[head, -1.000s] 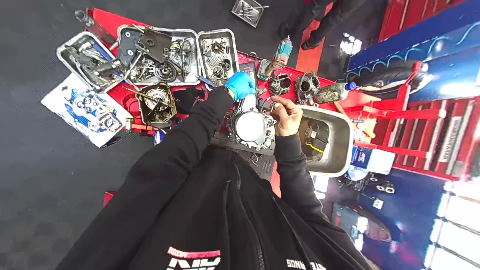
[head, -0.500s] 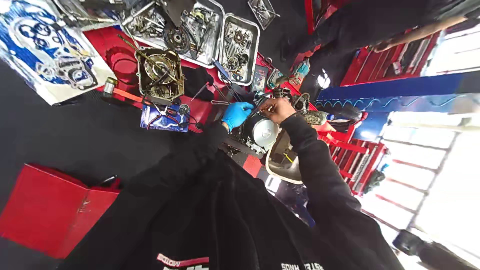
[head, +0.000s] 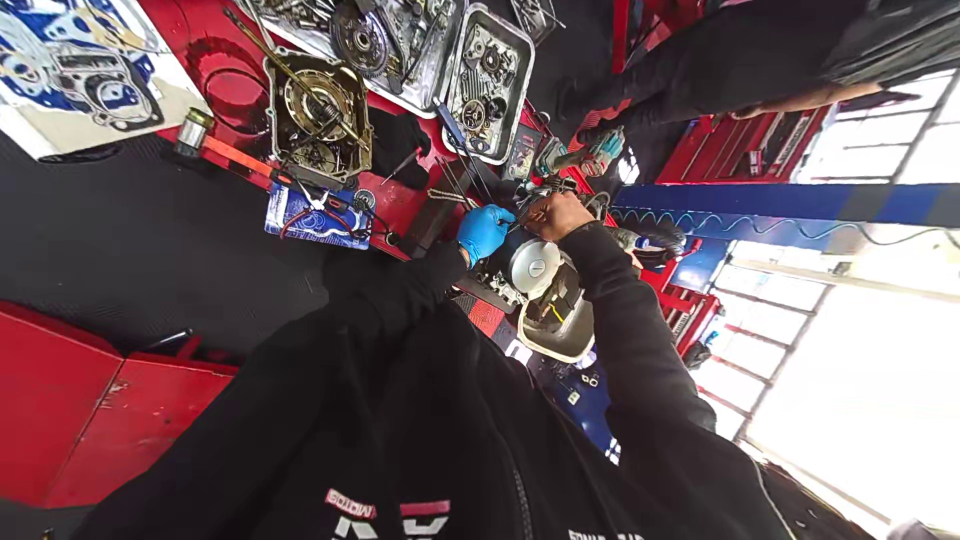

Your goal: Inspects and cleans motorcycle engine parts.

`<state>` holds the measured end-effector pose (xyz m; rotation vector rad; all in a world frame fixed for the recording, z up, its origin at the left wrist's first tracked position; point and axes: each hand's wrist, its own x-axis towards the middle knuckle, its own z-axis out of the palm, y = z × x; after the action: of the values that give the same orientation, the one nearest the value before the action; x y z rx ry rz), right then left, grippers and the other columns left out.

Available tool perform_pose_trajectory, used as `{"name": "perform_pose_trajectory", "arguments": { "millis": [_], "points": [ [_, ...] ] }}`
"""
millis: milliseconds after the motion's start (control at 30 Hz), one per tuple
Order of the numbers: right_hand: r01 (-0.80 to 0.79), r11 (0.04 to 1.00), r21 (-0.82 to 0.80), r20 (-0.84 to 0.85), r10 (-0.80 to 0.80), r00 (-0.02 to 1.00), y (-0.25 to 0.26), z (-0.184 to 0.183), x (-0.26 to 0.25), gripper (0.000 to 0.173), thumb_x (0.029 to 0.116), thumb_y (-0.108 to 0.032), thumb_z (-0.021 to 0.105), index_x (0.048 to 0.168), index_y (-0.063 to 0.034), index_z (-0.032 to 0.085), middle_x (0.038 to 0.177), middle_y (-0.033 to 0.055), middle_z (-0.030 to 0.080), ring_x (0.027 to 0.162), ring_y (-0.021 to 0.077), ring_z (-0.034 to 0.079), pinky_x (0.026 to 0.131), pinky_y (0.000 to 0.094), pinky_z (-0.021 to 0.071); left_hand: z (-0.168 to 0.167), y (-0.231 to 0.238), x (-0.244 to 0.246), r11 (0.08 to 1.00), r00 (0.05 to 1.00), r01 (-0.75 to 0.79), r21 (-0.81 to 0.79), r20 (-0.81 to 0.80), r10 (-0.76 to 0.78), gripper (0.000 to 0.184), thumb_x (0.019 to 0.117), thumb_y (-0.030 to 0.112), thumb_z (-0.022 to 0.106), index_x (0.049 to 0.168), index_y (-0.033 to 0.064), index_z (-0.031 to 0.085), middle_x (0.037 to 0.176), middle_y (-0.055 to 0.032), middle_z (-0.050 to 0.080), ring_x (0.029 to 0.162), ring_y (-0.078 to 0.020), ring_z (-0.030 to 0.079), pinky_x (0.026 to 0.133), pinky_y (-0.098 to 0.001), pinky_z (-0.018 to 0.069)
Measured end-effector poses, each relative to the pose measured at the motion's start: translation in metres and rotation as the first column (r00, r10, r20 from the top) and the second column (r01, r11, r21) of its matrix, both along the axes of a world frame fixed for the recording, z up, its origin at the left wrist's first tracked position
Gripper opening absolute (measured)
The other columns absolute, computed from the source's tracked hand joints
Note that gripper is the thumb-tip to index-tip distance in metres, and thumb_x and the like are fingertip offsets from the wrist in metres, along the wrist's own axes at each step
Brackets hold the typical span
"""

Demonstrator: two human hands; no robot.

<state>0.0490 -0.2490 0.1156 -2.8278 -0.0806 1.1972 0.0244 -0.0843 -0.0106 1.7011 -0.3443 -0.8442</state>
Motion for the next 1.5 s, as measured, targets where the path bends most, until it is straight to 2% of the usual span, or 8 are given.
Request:
{"name": "perform_pose_trajectory", "arguments": {
  "millis": [200, 433, 733, 833, 1000, 1167, 1300, 1500],
  "points": [
    [-0.021, 0.987, -0.16, -0.071, 0.01, 0.997, 0.01, -0.012, 0.014, 0.016, 0.0807, -0.027, 0.078, 0.093, -0.0164, 0.078, 0.094, 0.0124, 0.076, 0.094, 0.0374, 0.072, 0.083, 0.0672, 0.0543, -0.005, 0.001, -0.001, 0.999, 1.0, 0.006, -0.041, 0.018, -0.005, 0.03, 0.0985, 0.014, 0.057, 0.121, 0.0184, 0.075, 0.13, -0.0029, 0.07, 0.122, -0.0195, 0.066, 0.107, -0.0463, 0.0505],
    [-0.014, 0.995, -0.101, 0.016, 0.015, 1.0, 0.0, -0.013, 0.004, 0.015, 0.0836, -0.029, 0.075, 0.092, -0.0172, 0.079, 0.091, 0.0104, 0.077, 0.091, 0.0351, 0.073, 0.083, 0.0653, 0.055, -0.005, 0.002, -0.001, 0.998, 0.999, 0.032, -0.058, 0.034, -0.03, 0.037, 0.0977, 0.008, 0.054, 0.128, 0.0186, 0.072, 0.134, -0.0053, 0.068, 0.124, -0.0213, 0.064, 0.108, -0.0465, 0.0495],
    [0.173, 0.981, -0.093, 0.0, -0.174, 0.985, 0.004, 0.004, 0.005, 0.016, 0.0827, -0.026, 0.081, 0.097, -0.0202, 0.082, 0.102, 0.0119, 0.077, 0.106, 0.0387, 0.07, 0.095, 0.0682, 0.05, 0.004, 0.018, 0.011, 0.992, 0.985, 0.094, -0.086, -0.139, -0.105, 0.05, 0.0969, 0.008, 0.054, 0.146, 0.0149, 0.056, 0.138, -0.0049, 0.066, 0.127, -0.0198, 0.063, 0.108, -0.047, 0.0508],
    [0.243, 0.969, 0.04, 0.204, -0.246, 0.948, 0.007, 0.032, -0.013, 0.023, 0.0928, -0.016, 0.069, 0.113, -0.0131, 0.078, 0.106, 0.0116, 0.077, 0.101, 0.0313, 0.074, 0.096, 0.0591, 0.0548, 0.025, 0.039, 0.017, 0.986, 0.972, 0.1, -0.132, -0.197, -0.125, 0.055, 0.0975, 0.004, 0.051, 0.152, 0.0075, 0.043, 0.132, -0.0111, 0.066, 0.12, -0.0224, 0.065, 0.101, -0.0453, 0.0536],
    [0.246, 0.814, 0.526, 0.543, -0.544, 0.64, 0.052, 0.056, -0.095, 0.022, 0.0983, -0.017, 0.067, 0.115, -0.0064, 0.077, 0.105, 0.0082, 0.077, 0.091, 0.015, 0.074, 0.087, 0.0382, 0.063, 0.08, 0.075, 0.006, 0.899, 0.922, 0.314, -0.306, -0.129, -0.366, 0.063, 0.1013, 0.0, 0.042, 0.161, 0.0106, 0.025, 0.124, -0.0081, 0.07, 0.081, -0.015, 0.068, 0.07, -0.0328, 0.0567],
    [0.194, 0.69, 0.697, 0.543, -0.685, 0.486, 0.094, 0.033, -0.179, 0.023, 0.0967, -0.015, 0.069, 0.115, -0.0048, 0.077, 0.108, 0.009, 0.076, 0.102, 0.0166, 0.072, 0.094, 0.0377, 0.0603, 0.117, 0.082, -0.026, 0.799, 0.804, 0.539, -0.268, -0.119, -0.582, 0.068, 0.1058, 0.009, 0.044, 0.165, 0.0121, 0.012, 0.125, -0.0114, 0.069, 0.097, -0.0163, 0.074, 0.085, -0.0352, 0.0631],
    [0.163, 0.566, 0.808, 0.489, -0.799, 0.349, 0.099, 0.015, -0.228, 0.019, 0.0978, -0.018, 0.069, 0.109, -0.0065, 0.079, 0.104, 0.0087, 0.077, 0.1, 0.0175, 0.072, 0.093, 0.0362, 0.0593, 0.132, 0.072, -0.057, 0.764, 0.741, 0.601, -0.237, -0.194, -0.643, 0.069, 0.1047, 0.005, 0.047, 0.163, 0.0034, 0.011, 0.128, -0.0132, 0.067, 0.098, -0.019, 0.074, 0.084, -0.0391, 0.0654],
    [0.055, 0.388, 0.92, 0.354, -0.883, 0.308, 0.066, -0.002, -0.269, 0.017, 0.0961, -0.018, 0.072, 0.105, -0.0046, 0.078, 0.103, 0.0112, 0.075, 0.101, 0.0181, 0.071, 0.094, 0.0334, 0.058, 0.153, 0.033, -0.089, 0.728, 0.694, 0.68, -0.083, -0.249, -0.676, 0.073, 0.1035, 0.003, 0.052, 0.164, 0.0029, 0.01, 0.132, -0.0117, 0.065, 0.096, -0.0162, 0.074, 0.083, -0.0353, 0.0658]
  ]
}}
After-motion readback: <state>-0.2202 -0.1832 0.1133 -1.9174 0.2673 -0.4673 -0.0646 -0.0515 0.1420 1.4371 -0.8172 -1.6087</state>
